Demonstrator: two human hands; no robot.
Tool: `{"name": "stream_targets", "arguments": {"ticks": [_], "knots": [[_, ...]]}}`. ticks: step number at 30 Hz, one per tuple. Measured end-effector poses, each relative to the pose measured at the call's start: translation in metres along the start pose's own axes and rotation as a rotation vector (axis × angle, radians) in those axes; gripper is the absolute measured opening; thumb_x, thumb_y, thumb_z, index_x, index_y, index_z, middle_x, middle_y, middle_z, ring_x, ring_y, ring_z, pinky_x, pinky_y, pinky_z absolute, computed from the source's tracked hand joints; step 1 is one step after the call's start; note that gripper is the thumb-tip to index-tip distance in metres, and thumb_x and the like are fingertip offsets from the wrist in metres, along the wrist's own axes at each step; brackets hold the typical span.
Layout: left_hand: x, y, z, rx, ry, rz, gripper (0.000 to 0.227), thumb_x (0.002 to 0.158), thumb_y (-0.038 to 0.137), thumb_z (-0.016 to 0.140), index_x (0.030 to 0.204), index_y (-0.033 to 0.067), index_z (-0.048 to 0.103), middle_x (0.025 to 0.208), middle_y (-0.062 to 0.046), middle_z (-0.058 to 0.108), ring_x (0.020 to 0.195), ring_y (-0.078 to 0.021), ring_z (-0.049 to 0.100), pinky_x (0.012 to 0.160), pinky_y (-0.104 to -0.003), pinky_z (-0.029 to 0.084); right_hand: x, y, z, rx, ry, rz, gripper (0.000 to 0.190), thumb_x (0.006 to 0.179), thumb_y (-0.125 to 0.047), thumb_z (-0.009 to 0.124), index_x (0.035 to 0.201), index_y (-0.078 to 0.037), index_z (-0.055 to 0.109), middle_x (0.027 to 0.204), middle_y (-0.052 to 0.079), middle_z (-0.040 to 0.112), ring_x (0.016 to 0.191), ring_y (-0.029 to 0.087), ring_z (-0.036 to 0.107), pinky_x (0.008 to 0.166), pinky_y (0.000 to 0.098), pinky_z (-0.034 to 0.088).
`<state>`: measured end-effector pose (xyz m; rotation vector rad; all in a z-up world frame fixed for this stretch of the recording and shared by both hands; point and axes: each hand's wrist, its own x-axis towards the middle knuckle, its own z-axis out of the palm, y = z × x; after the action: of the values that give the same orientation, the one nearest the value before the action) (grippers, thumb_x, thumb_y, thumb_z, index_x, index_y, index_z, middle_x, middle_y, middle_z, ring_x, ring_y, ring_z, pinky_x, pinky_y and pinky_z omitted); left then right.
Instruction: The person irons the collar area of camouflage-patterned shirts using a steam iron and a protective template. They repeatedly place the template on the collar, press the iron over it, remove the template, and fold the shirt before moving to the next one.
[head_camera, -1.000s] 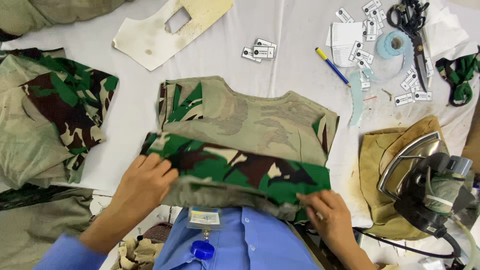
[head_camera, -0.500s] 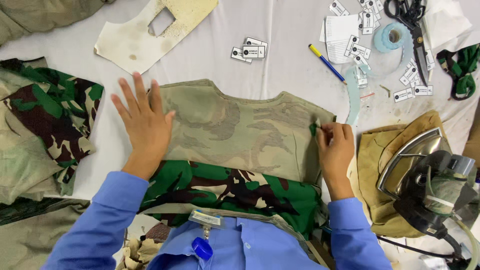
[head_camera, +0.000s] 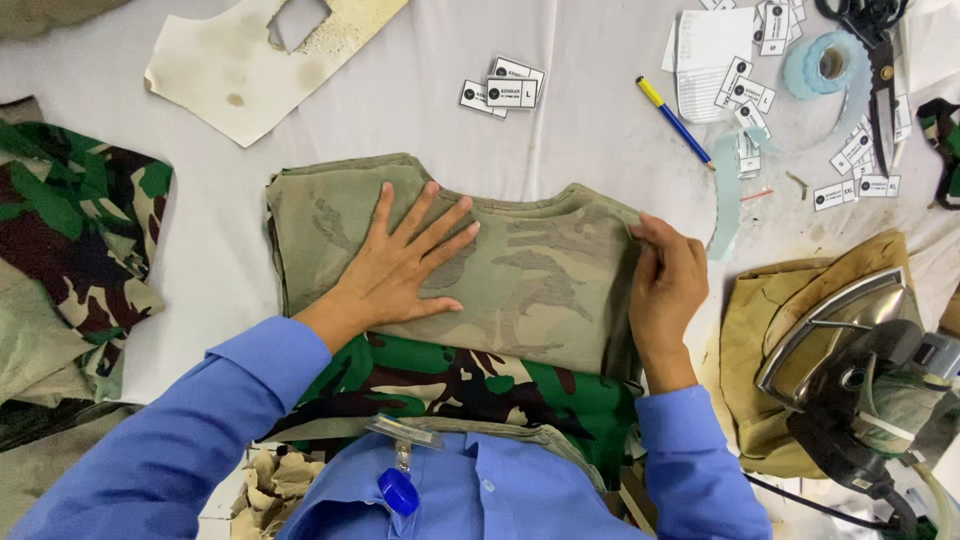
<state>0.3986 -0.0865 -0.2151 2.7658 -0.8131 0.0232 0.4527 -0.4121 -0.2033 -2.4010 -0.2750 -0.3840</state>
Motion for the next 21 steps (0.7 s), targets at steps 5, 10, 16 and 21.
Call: {"name": "stream_targets", "arguments": {"ticks": [5, 10, 16, 21], "knots": [[0.002, -0.002, 0.002, 0.0, -0.043, 0.02, 0.089, 0.086, 0.078, 0.029, 0.157, 0.025, 0.019, 0.165, -0.001, 0.012, 0.149, -0.0386, 0.004, 0.108, -0.076, 0.001, 0.006, -0.003, 0.005, -0.47, 0.026, -0.277, 0.027, 0.104, -0.015, 0.05, 0.126, -0.017, 0.065, 0.131, 0.003, 0.058, 0.115, 0.03, 0.052, 0.089, 0.0409, 0.04], [0.0, -0.002, 0.0, -0.025, -0.046, 0.02, 0.091, 0.084, 0.082, 0.026, 0.155, 0.0258, 0.022, 0.165, 0.001, 0.014, 0.15, -0.0362, 0.007, 0.111, -0.075, 0.001, -0.024, -0.021, 0.029, -0.369, -0.31, -0.353, 0.057, 0.103, -0.045, 0.041, 0.15, -0.014, 0.042, 0.155, 0.013, 0.036, 0.143, 0.034, 0.031, 0.108, 0.0435, 0.024], [-0.027, -0.02, -0.009, -0.025, -0.066, -0.245, 0.091, 0.085, 0.08, 0.028, 0.157, 0.0242, 0.016, 0.165, -0.008, 0.006, 0.149, -0.0387, 0.001, 0.109, -0.076, 0.0, -0.019, -0.051, 0.028, -0.355, -0.394, -0.281, 0.081, 0.094, -0.062, 0.046, 0.154, -0.01, 0.032, 0.159, 0.024, 0.021, 0.146, 0.044, 0.019, 0.115, 0.0523, 0.015], [-0.036, -0.073, -0.043, -0.061, 0.115, -0.578, 0.085, 0.093, 0.069, 0.032, 0.156, 0.0135, 0.024, 0.162, -0.015, 0.009, 0.148, -0.0382, 0.001, 0.112, -0.069, -0.002, -0.029, -0.057, 0.055, -0.355, -0.494, -0.373, 0.07, 0.098, -0.062, 0.035, 0.155, -0.021, 0.031, 0.161, 0.016, 0.019, 0.149, 0.038, 0.014, 0.118, 0.0506, 0.012]]}}
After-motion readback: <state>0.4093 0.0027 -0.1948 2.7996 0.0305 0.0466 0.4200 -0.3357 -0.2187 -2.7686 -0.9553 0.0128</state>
